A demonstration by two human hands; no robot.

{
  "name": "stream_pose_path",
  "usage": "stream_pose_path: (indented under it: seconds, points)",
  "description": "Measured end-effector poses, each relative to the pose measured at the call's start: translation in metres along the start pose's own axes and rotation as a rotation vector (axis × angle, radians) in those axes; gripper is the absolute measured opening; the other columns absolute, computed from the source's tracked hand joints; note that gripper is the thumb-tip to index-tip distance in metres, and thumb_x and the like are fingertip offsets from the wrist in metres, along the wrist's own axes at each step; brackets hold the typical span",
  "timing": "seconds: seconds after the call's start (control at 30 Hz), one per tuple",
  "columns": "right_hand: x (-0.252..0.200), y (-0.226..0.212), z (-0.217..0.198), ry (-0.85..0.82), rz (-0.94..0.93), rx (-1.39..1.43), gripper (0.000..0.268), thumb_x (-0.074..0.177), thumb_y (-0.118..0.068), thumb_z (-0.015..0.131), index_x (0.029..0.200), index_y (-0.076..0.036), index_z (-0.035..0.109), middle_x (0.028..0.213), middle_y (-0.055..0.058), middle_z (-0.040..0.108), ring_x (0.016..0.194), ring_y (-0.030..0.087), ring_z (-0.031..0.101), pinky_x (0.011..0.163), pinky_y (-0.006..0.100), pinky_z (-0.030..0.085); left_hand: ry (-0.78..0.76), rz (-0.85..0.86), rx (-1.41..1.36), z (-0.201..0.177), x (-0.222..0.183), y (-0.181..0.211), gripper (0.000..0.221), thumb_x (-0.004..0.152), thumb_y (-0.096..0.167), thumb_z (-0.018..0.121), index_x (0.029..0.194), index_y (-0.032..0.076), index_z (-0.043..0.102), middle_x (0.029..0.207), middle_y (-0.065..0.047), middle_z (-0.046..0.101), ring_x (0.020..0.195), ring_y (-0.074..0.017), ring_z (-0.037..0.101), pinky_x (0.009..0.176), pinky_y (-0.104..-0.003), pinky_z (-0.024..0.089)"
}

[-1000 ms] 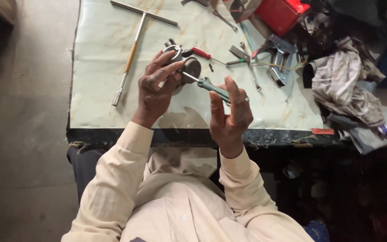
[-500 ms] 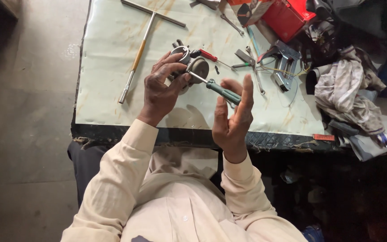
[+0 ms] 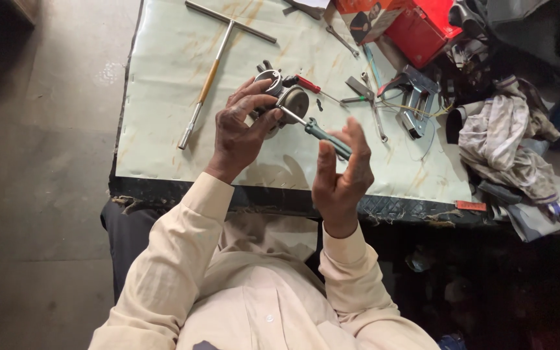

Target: The person is disassembling and reassembling a motorcycle carburetor using a screwdriver.

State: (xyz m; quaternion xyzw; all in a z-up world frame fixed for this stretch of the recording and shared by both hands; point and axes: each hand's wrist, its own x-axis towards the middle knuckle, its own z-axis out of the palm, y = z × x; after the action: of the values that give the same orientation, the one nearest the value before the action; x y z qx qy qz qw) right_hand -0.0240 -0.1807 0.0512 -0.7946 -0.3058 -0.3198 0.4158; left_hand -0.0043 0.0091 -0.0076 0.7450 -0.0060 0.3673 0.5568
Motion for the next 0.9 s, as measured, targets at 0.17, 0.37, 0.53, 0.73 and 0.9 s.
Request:
stream_pose_path:
  seconds: [0.17,0.37,0.53,0.73,0.9]
  points:
    - [-0.005,0.006,0.001,-0.014,-0.021,0.056,0.055,0.111,-0.008,0.063,0.158,-0.003,0.034,0.122,0.019,0.069,0.107,0.025,0.072,0.098,0.035,0.058,0.003,-0.009,-0.016,0.0,-0.002,-0.001,0.021,0.087,0.013,0.085,0.106,0.009,0.077,0.135,-0.012,0.07,0.14,-0.0351,0.057,0.114,-0.043,0.048]
    - [0.001,-0.001,-0.001,-0.014,-0.026,0.039,0.059,0.109,-0.008,0.065,0.159,-0.004,0.032,0.125,0.02,0.068,0.109,0.027,0.071,0.1,0.036,0.056,0.009,-0.009,-0.018,-0.001,0.001,-0.001,0.021,0.086,0.013,0.086,0.105,0.008,0.078,0.134,-0.013,0.07,0.14,-0.0344,0.057,0.114,-0.042,0.048]
    - [0.0,0.0,-0.002,-0.029,-0.016,0.016,0.057,0.11,-0.007,0.064,0.159,-0.005,0.034,0.117,0.016,0.07,0.106,0.026,0.072,0.099,0.035,0.057,-0.002,-0.018,-0.025,0.001,0.0,-0.003,0.021,0.086,0.012,0.085,0.106,0.008,0.079,0.135,-0.013,0.07,0.14,-0.0343,0.056,0.114,-0.042,0.048]
    - [0.0,-0.003,-0.003,-0.065,-0.076,0.135,0.059,0.109,-0.003,0.059,0.16,-0.003,0.028,0.125,0.022,0.064,0.11,0.029,0.068,0.103,0.036,0.054,-0.001,-0.025,-0.052,0.001,-0.001,-0.004,0.022,0.086,0.011,0.085,0.106,0.008,0.079,0.135,-0.013,0.07,0.141,-0.034,0.056,0.115,-0.042,0.048]
    - [0.0,-0.003,0.0,-0.04,0.008,0.1,0.06,0.107,-0.003,0.065,0.158,-0.005,0.034,0.12,0.018,0.068,0.105,0.025,0.071,0.097,0.033,0.057,-0.007,-0.031,-0.049,-0.001,0.0,-0.001,0.022,0.086,0.011,0.085,0.107,0.008,0.079,0.136,-0.013,0.069,0.141,-0.0341,0.055,0.115,-0.042,0.047]
